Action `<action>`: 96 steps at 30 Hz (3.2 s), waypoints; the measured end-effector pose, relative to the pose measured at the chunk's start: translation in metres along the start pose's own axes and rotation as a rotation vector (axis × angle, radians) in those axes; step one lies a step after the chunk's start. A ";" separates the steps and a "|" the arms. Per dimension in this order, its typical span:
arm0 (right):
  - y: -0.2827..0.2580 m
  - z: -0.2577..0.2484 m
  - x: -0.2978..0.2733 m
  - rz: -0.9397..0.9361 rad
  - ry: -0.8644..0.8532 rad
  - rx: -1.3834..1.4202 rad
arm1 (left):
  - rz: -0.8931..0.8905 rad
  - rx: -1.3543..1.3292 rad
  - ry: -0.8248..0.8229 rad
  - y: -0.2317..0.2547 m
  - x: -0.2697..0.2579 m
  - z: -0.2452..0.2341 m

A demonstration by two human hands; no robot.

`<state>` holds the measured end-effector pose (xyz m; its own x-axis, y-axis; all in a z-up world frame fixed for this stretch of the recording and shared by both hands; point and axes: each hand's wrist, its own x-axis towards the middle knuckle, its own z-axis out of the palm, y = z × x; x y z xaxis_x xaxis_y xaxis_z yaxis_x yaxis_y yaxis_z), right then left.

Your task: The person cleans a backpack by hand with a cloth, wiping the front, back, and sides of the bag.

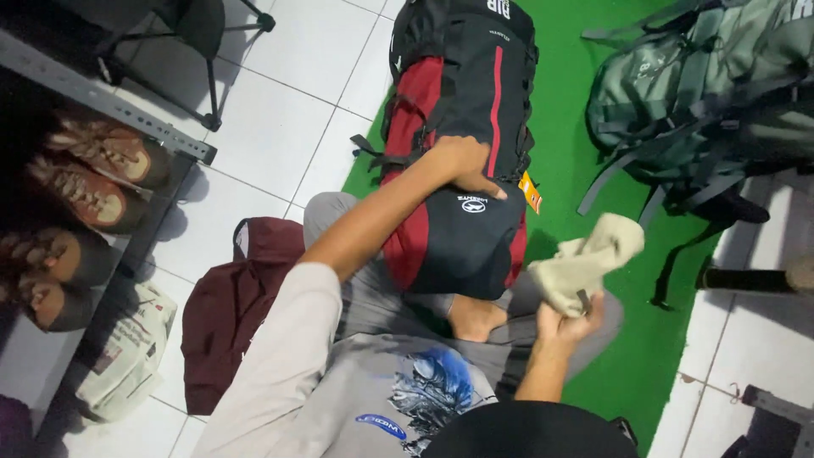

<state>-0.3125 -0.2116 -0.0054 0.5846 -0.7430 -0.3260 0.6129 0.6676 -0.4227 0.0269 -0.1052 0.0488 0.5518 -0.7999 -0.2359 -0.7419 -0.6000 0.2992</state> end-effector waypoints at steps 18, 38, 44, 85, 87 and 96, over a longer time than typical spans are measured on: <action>0.115 0.107 0.030 -0.992 -1.413 -1.764 | 0.342 -0.674 -0.290 -0.076 0.087 0.098; 0.155 0.086 0.044 -1.064 -1.335 -1.845 | 0.471 -0.824 -0.307 -0.093 0.078 0.124; 0.126 0.040 -0.011 -0.834 -1.411 -1.751 | 0.077 -1.096 -0.184 -0.052 0.034 0.049; 0.056 0.114 -0.028 -0.780 -0.561 -1.798 | 0.068 -1.155 -0.073 -0.019 -0.025 0.044; 0.038 0.139 -0.013 -0.654 -0.373 -1.630 | 0.043 -1.163 -0.088 -0.020 -0.024 0.047; 0.112 0.111 0.047 -0.246 -0.435 -2.303 | 0.061 -1.005 -0.024 -0.020 -0.018 0.064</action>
<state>-0.1576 -0.1667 0.0261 0.8452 -0.5151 -0.1427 -0.5246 -0.7482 -0.4062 0.0071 -0.0784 -0.0121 0.5075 -0.8359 -0.2092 -0.0970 -0.2967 0.9500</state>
